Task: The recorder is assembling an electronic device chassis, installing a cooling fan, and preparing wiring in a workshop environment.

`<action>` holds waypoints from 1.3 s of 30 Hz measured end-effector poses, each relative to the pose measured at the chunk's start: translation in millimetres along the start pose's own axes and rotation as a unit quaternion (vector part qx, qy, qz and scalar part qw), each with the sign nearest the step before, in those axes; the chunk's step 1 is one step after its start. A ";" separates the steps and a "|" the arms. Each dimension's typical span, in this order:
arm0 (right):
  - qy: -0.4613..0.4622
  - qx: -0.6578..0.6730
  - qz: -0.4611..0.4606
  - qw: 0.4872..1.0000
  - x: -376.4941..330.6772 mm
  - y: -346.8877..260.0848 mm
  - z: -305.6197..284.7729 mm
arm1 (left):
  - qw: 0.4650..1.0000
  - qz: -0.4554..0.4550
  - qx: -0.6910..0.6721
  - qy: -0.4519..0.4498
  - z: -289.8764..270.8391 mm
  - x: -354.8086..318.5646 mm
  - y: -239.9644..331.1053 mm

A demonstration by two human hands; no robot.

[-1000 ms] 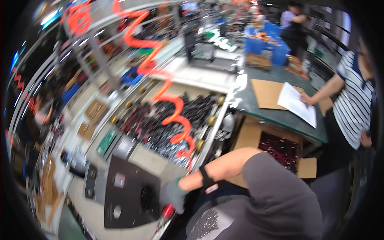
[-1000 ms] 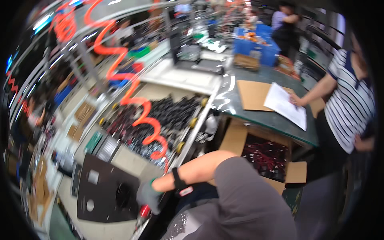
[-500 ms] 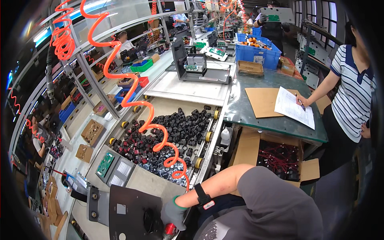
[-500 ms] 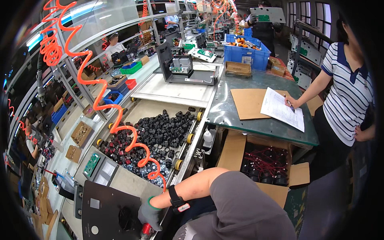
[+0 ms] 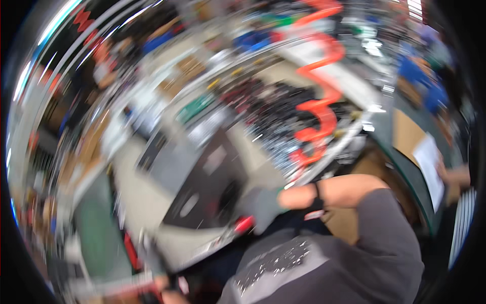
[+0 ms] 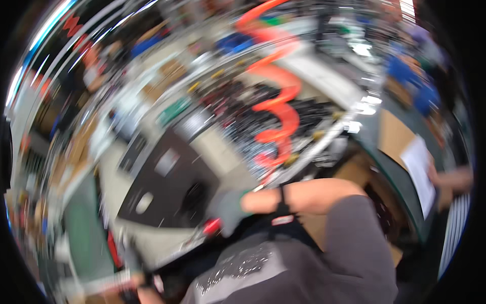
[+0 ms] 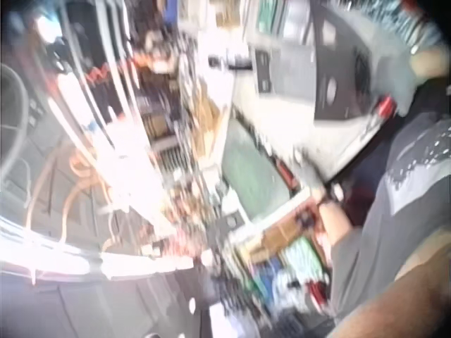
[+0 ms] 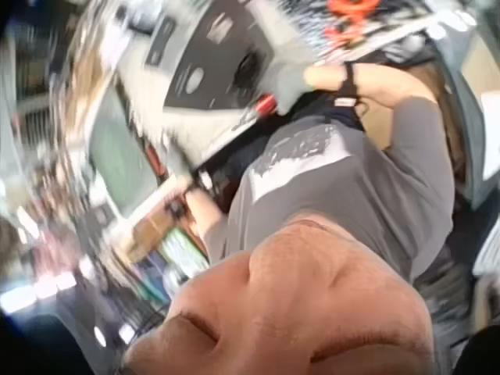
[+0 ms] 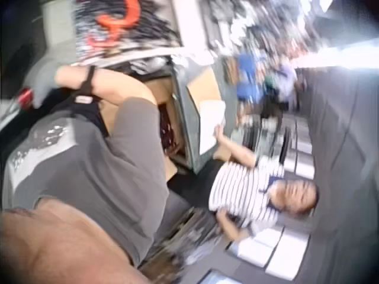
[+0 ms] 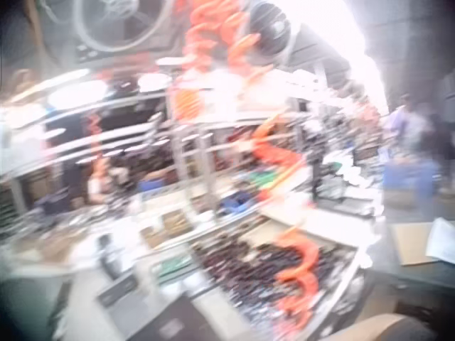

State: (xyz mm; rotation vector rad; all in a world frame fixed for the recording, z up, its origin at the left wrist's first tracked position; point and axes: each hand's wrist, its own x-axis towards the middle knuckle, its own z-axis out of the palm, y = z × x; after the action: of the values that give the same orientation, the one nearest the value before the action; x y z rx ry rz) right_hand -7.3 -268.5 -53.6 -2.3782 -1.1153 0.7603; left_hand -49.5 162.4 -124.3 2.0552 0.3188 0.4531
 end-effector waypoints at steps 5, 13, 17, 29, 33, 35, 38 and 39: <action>0.021 -0.081 0.024 0.996 -23.8 -27.2 -6.2 | 0.947 -0.102 -0.298 0.063 -2.0 15.0 3.7; 0.002 0.144 0.035 0.989 -34.0 -54.4 -1.6 | 0.916 -0.151 -0.372 0.010 -20.0 -45.1 38.4; 0.016 0.235 0.056 0.970 -35.4 -63.4 2.0 | 0.853 -0.176 -0.463 -0.167 12.8 -84.2 75.9; 0.012 0.270 0.065 0.960 -46.8 -49.7 30.5 | 0.746 -0.223 -0.567 -0.269 56.7 -105.9 120.1; 0.019 0.284 0.057 0.957 -51.1 -48.0 32.7 | 0.862 -0.200 -0.416 -0.212 60.1 -114.1 141.8; 0.017 0.289 0.056 0.955 -53.0 -48.0 31.1 | 0.886 -0.190 -0.369 -0.206 60.5 -116.0 144.6; 0.003 0.304 0.055 0.951 -55.4 -49.3 28.6 | 0.885 -0.195 -0.374 -0.196 59.8 -116.8 144.5; 0.000 0.304 0.057 0.951 -55.9 -49.6 28.4 | 0.883 -0.200 -0.382 -0.184 61.4 -117.5 145.7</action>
State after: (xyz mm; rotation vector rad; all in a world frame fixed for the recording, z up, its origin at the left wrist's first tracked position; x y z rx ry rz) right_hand -83.2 -279.4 -30.7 -1.9185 -0.6183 0.9757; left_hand -121.9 -4.3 -48.1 1.2135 0.2660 -0.0806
